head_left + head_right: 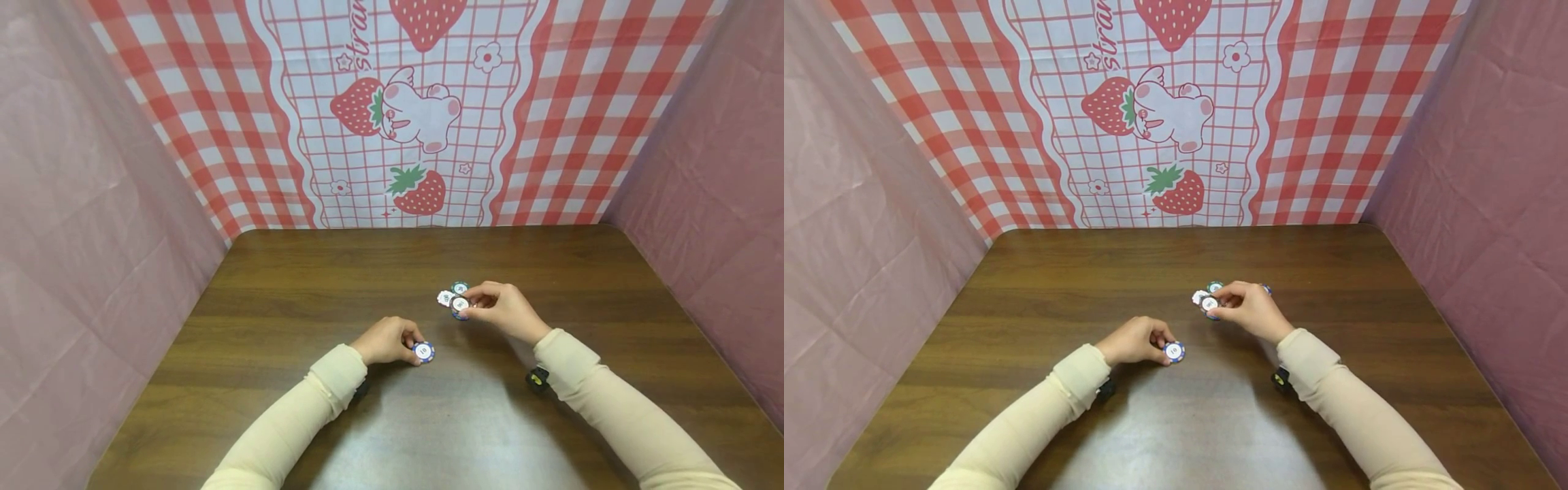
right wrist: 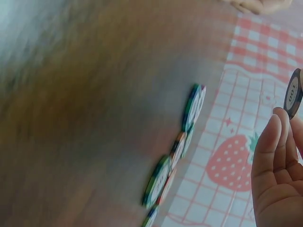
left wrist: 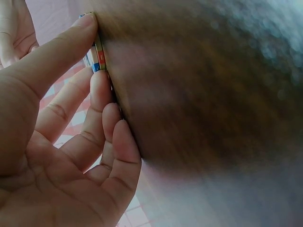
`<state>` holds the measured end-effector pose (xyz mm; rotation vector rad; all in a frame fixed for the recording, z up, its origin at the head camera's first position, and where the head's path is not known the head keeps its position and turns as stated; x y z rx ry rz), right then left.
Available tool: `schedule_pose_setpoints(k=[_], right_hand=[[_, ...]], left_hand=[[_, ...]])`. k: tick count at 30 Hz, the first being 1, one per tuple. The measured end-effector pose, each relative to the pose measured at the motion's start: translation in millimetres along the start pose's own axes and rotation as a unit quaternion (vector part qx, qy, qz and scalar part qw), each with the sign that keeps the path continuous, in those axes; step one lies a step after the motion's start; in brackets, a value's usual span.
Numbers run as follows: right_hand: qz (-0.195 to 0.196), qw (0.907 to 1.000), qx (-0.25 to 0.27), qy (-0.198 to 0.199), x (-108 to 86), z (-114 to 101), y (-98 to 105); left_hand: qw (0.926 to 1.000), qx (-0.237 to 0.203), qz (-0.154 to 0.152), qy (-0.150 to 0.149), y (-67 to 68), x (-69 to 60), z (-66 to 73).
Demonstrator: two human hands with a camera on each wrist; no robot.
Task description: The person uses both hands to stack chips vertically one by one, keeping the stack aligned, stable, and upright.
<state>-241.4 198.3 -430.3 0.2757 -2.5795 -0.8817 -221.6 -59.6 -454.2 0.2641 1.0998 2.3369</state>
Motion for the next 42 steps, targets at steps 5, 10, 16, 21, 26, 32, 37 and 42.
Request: schedule_pose_setpoints(k=[5,10,16,21,26,32,37,42], right_hand=[[-0.013,0.9996,-0.001,0.025,0.5,-6,-10],[-0.030,0.9983,0.002,0.050,2.1,-14,-18],[-0.055,0.9973,0.012,0.047,2.5,-17,-28],[-0.076,0.9955,0.018,0.055,2.0,-22,-34],[-0.100,0.9931,0.014,0.059,1.1,-26,-39],[-0.129,0.9900,0.019,0.054,1.2,-28,-45],[-0.152,0.9862,0.020,0.062,1.2,-29,-49],[-0.164,0.9831,0.017,0.079,0.2,-30,-51]], left_hand=[[1.0000,-0.002,-0.001,0.004,0.0,-0.6,0.2],[1.0000,-0.001,-0.003,0.007,0.3,-0.3,0.7],[1.0000,0.001,0.000,0.001,0.1,0.6,0.0],[1.0000,0.008,0.001,0.000,-0.2,0.9,-0.5],[1.0000,0.006,0.000,-0.006,0.0,0.6,-0.3],[1.0000,0.003,0.001,-0.007,0.4,-0.1,-0.2],[1.0000,0.008,0.001,-0.004,0.4,0.4,-1.3],[1.0000,0.005,-0.001,-0.001,0.3,0.8,-1.5]])
Point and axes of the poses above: each hand's wrist, its own x-axis towards the middle knuckle, its own y-axis out of the back of the hand, z = x × y, the point moved 1 cm from there along x, towards the middle knuckle, and after that the axes turned 3 degrees about z, right-handed, at the moved point
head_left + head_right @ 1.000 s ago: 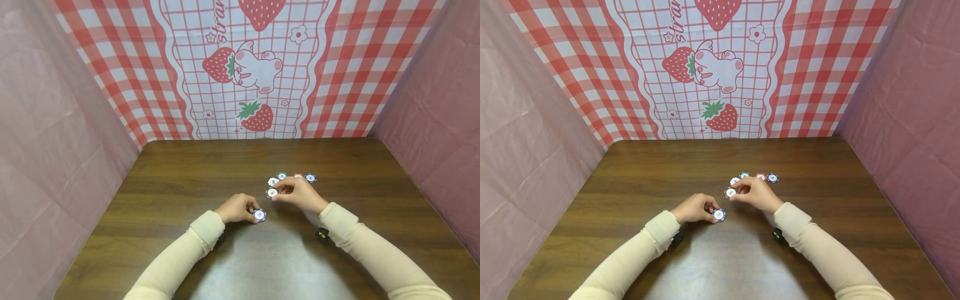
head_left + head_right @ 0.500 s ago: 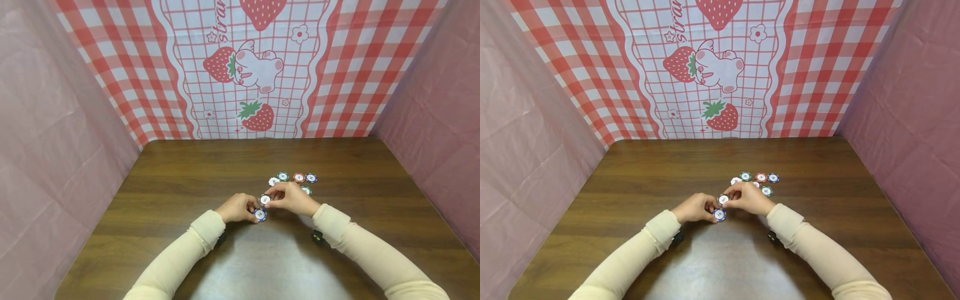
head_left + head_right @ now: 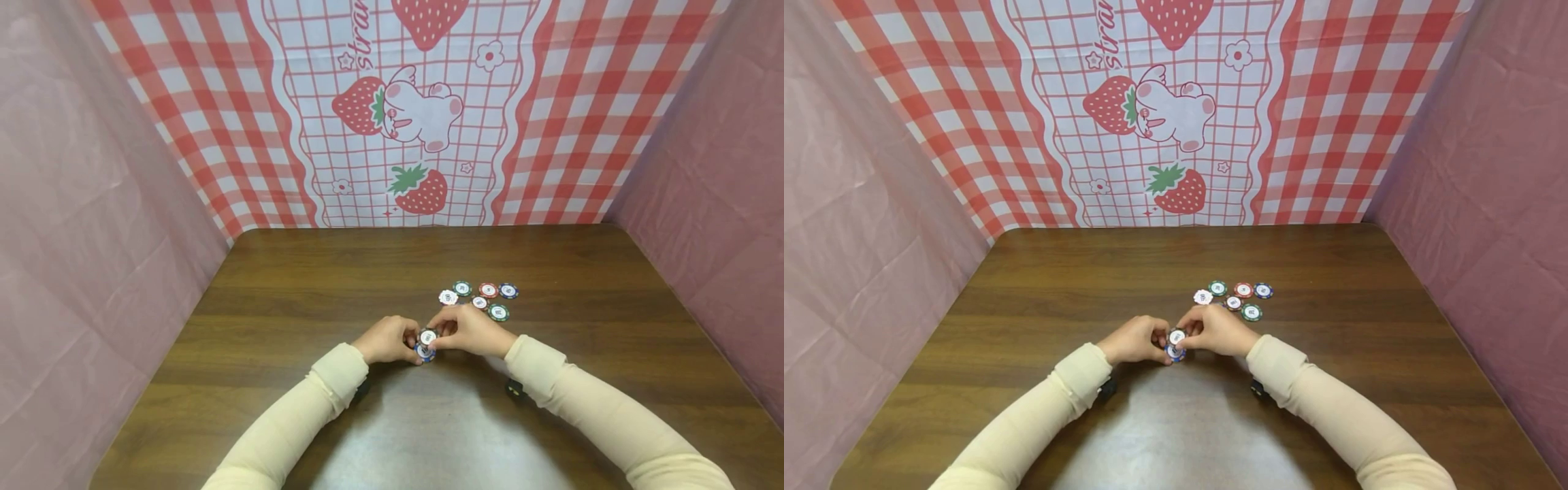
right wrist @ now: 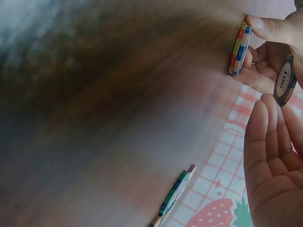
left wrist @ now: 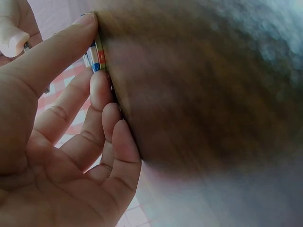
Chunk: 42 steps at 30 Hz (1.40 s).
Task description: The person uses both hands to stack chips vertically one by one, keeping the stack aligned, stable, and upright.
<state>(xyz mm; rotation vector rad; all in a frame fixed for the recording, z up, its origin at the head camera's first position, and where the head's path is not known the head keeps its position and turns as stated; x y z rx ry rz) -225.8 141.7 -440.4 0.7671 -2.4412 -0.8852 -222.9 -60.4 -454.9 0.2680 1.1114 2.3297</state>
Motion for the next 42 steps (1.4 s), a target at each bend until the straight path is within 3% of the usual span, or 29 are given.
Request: schedule_pose_setpoints(k=[16,42], right_hand=[[-0.029,0.9987,-0.037,0.017,1.4,3,-11],[-0.049,0.9893,-0.137,-0.009,4.0,-8,-13]], left_hand=[[0.9999,-0.008,-0.002,0.008,0.0,-0.5,0.7],[0.9999,-0.009,-0.004,0.011,-0.7,0.8,-0.6]])
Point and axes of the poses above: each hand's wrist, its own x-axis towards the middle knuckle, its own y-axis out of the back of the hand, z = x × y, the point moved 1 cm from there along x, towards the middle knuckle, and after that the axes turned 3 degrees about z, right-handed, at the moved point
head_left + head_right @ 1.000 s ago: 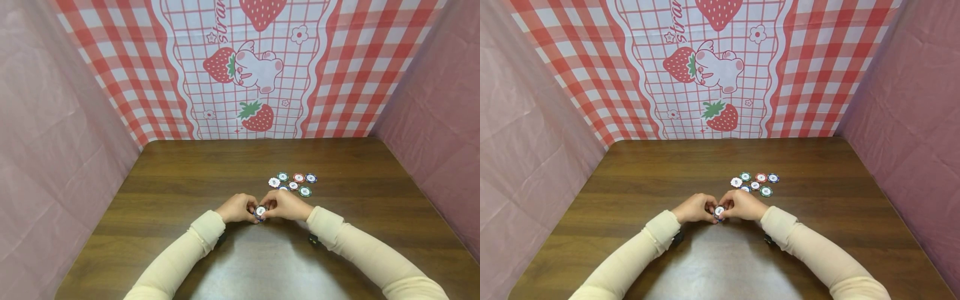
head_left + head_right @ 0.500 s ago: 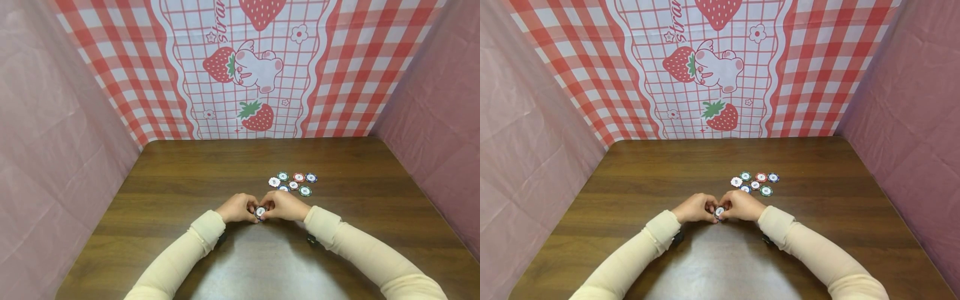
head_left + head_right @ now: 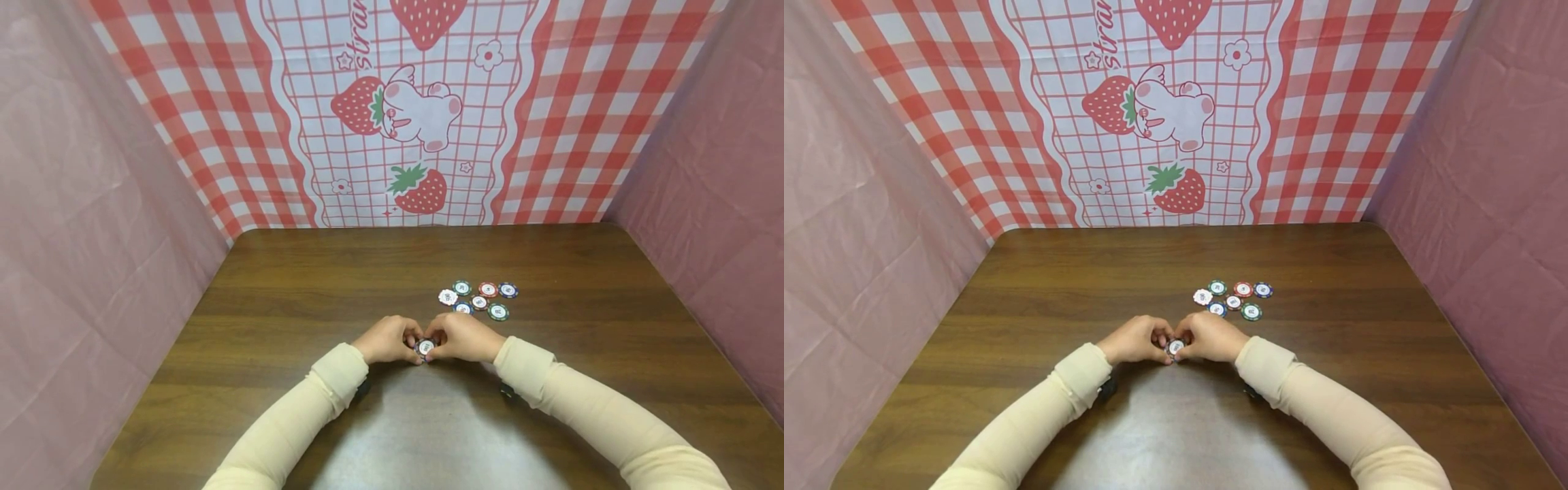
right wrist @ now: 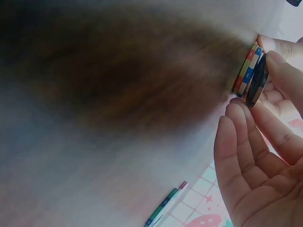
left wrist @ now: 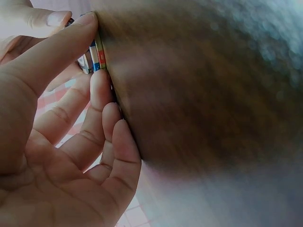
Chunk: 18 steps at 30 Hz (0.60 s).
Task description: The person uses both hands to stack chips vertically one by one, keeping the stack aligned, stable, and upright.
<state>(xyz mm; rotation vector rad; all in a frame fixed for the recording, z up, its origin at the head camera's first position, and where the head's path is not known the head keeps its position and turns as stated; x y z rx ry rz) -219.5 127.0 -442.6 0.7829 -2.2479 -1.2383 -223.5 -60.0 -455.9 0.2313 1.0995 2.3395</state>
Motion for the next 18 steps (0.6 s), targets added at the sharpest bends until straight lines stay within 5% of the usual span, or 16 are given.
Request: schedule_pose_setpoints(k=[18], right_hand=[[-0.007,0.9989,-0.044,-0.014,2.4,-2.9,-2.2]], left_hand=[[1.0000,-0.002,0.003,0.002,0.3,-0.2,0.0]])
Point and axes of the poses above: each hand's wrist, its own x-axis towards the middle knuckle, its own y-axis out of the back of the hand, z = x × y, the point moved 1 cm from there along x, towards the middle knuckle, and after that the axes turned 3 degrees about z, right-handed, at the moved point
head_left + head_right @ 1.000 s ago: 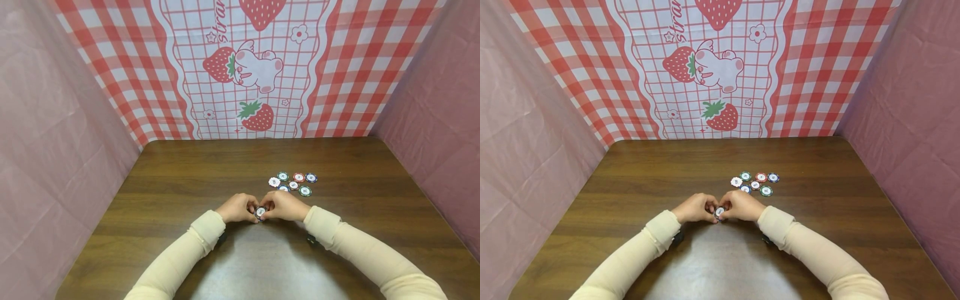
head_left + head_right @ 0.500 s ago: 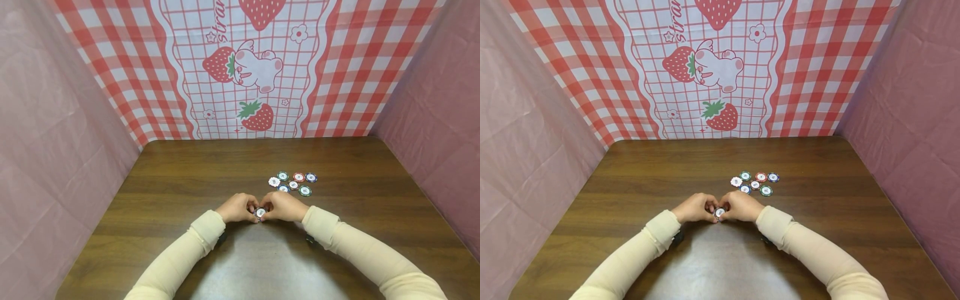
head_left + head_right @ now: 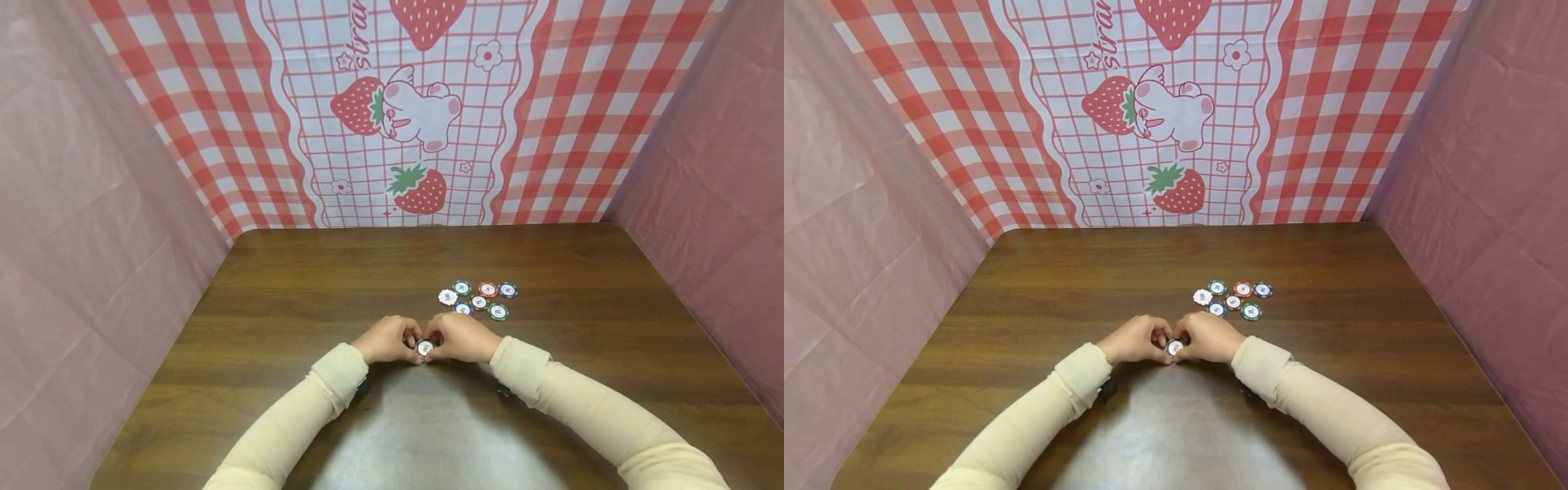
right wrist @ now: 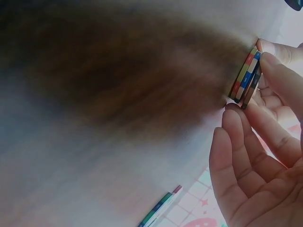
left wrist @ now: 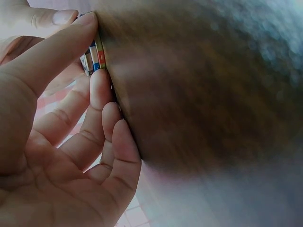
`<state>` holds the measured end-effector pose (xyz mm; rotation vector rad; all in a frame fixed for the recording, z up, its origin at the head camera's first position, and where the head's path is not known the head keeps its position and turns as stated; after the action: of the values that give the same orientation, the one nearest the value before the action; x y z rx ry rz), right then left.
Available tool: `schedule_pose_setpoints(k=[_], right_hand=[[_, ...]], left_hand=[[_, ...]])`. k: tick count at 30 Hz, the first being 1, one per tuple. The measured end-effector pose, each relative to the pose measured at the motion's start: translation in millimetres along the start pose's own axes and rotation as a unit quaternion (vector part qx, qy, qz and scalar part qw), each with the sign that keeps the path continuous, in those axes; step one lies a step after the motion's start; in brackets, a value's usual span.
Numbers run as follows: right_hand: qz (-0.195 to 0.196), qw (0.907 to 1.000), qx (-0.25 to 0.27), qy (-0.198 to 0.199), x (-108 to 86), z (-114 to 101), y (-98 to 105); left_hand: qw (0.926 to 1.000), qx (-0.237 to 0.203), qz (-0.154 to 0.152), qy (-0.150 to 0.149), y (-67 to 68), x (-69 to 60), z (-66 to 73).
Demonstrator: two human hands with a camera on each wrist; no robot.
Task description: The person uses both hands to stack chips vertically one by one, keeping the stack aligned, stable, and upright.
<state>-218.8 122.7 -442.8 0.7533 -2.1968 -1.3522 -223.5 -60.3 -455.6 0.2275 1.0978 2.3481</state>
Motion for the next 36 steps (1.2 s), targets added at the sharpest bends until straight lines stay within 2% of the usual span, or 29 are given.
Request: schedule_pose_setpoints(k=[12,18,28,31,36], right_hand=[[0.000,0.9995,-0.030,-0.013,-0.6,-4,0],[0.006,0.9996,-0.021,-0.015,-0.5,-1,-1],[0.018,0.9976,0.067,-0.011,-3.8,12,5],[0.026,0.9947,0.096,-0.027,-6.4,16,11],[0.059,0.9902,0.117,-0.048,-11.9,24,20]], left_hand=[[1.0000,-0.002,0.000,0.000,-0.8,-0.4,0.1],[1.0000,-0.003,0.000,-0.001,0.0,-1.0,1.0],[1.0000,-0.001,0.001,-0.006,-0.5,-1.5,1.0],[0.9999,-0.006,0.001,-0.008,-0.1,-1.7,1.2],[0.9999,-0.010,-0.003,-0.010,0.6,-2.3,1.8]])
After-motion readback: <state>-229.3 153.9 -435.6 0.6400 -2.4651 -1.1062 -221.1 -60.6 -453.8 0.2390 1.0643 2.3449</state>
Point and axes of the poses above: each hand's wrist, its own x-axis towards the middle knuckle, its own y-axis out of the back of the hand, z = x × y, the point moved 1 cm from there along x, towards the middle knuckle, and after that the axes turned 3 degrees about z, right-handed, at the moved point
